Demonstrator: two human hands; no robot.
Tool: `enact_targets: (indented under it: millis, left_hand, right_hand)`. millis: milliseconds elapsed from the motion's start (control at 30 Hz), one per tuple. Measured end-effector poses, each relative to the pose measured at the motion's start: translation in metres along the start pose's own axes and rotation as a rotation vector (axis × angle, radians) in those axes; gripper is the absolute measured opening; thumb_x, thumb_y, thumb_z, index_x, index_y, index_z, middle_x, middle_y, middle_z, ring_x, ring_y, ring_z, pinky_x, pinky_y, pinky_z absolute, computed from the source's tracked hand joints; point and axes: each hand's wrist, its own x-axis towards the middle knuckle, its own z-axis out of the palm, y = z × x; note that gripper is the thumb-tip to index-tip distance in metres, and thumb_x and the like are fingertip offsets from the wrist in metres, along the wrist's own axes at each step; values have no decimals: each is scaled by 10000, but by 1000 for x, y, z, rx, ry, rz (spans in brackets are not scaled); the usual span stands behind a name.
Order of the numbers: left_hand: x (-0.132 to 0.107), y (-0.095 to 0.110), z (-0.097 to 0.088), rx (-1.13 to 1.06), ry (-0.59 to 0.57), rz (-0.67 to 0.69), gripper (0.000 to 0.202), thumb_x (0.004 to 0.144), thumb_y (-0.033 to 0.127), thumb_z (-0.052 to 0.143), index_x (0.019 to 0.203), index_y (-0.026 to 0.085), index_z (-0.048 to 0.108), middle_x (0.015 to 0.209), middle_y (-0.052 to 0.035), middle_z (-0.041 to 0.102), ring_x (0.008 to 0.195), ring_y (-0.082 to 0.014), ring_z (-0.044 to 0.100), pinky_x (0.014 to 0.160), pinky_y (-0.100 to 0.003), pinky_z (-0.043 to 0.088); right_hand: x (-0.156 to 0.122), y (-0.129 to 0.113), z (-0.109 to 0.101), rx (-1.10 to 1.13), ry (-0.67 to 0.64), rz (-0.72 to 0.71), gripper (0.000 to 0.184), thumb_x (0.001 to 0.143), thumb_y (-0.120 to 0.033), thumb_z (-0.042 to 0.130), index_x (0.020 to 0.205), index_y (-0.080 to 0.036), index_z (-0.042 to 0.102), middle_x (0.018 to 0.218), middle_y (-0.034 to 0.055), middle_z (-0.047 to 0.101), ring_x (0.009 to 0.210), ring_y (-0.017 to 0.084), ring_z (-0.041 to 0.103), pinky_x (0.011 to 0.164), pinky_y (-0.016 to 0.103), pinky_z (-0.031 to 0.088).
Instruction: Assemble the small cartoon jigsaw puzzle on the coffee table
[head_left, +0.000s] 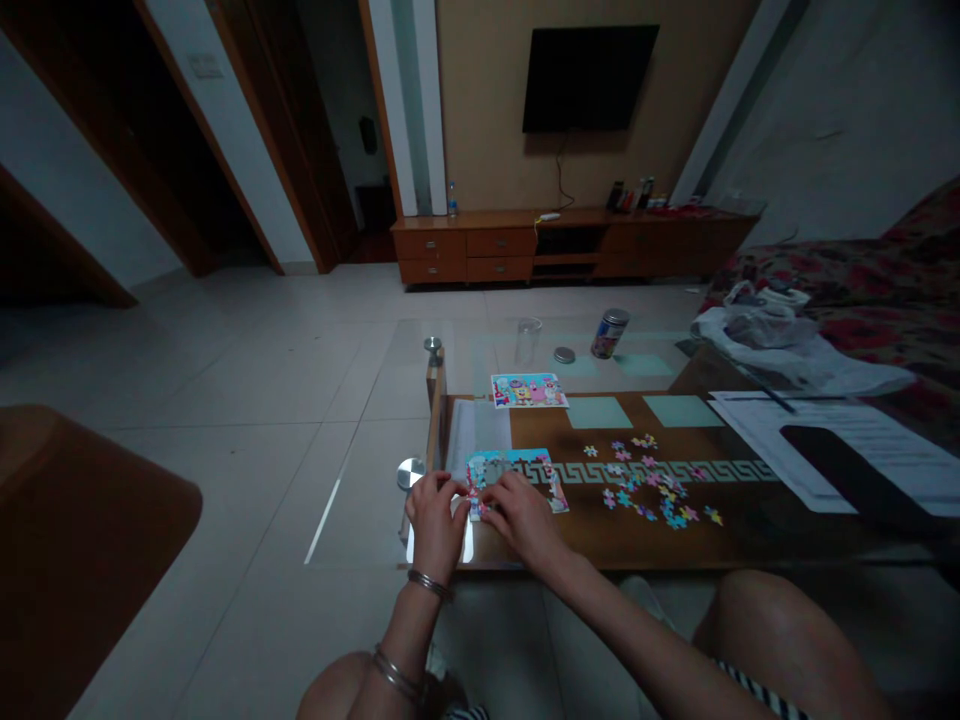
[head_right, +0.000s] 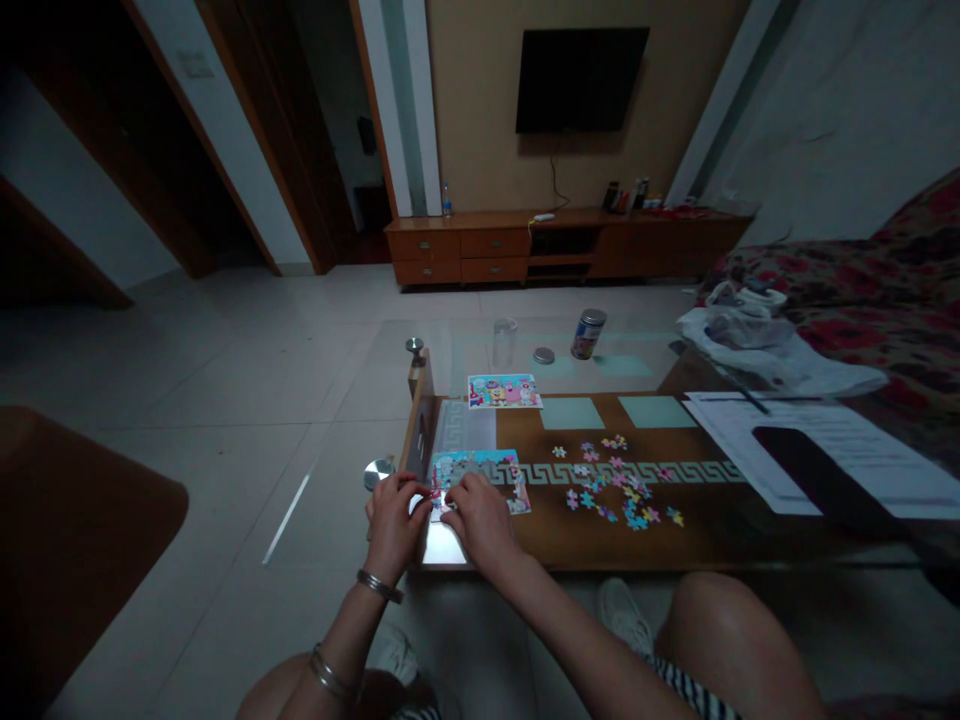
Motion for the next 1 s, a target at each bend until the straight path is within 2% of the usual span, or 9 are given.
enact_targets:
  millis: [167, 333, 467, 600, 800, 900, 1000]
  left_hand:
    - [-1, 1, -2, -14, 12, -23, 115, 803, 164, 577, 850, 225, 662, 1082, -52, 559, 1096, -263, 470, 930, -438, 362]
    - [-11, 5, -8, -4, 43, -25, 115, 830, 187, 548, 903, 211, 634, 1072, -63, 560, 1070, -265, 486, 892, -431, 396]
    - [-32, 16, -6, 68, 59, 45, 239, 843, 162, 528, 1056, 224, 616, 1092, -71, 550, 1066, -261, 480, 904, -439, 396]
    - [-56, 23, 1, 128, 73, 64, 320, 839, 118, 526, 1133, 228, 592, 1109, -75, 536, 1074, -256, 465, 924, -438, 388]
    - [-71, 26, 4, 113, 74, 82, 270, 856, 126, 528, 1083, 242, 617, 1101, -64, 545, 1051, -243, 475, 905, -417, 393]
    - [-70, 27, 2, 88, 83, 75, 241, 858, 129, 527, 1051, 234, 625, 1107, -62, 548, 1065, -242, 472, 919, -418, 388]
    - [-63, 27, 0, 78, 94, 32, 239, 865, 130, 506, 1053, 222, 621, 1107, -69, 541, 1074, -245, 466, 929, -432, 384]
  right_hand:
    - [4, 3, -1, 2, 11, -23, 57, 850, -208, 619, 869, -176, 662, 888, 64, 614, 893, 221, 548, 770, 324, 437]
    - [35, 7, -11, -15, 41, -34, 142, 862, -141, 579, 967, -159, 672, 946, 83, 620, 932, 209, 528, 813, 306, 417]
    - [65, 9, -13, -19, -48, -65, 159, 830, -173, 635, 978, -171, 695, 965, 85, 623, 965, 207, 515, 842, 304, 402]
    - [82, 10, -12, -37, -140, -96, 126, 817, -179, 645, 923, -176, 714, 942, 77, 626, 964, 206, 515, 821, 293, 391]
    - [80, 4, -20, -34, -306, -127, 105, 805, -148, 618, 832, -161, 718, 892, 69, 643, 861, 176, 556, 724, 247, 378]
    - [70, -1, -25, -52, -342, -70, 110, 799, -166, 619, 838, -167, 722, 879, 68, 658, 825, 172, 574, 692, 240, 373]
    - [60, -6, -28, -73, -320, 28, 126, 802, -173, 605, 857, -169, 718, 886, 70, 677, 822, 175, 596, 687, 239, 375]
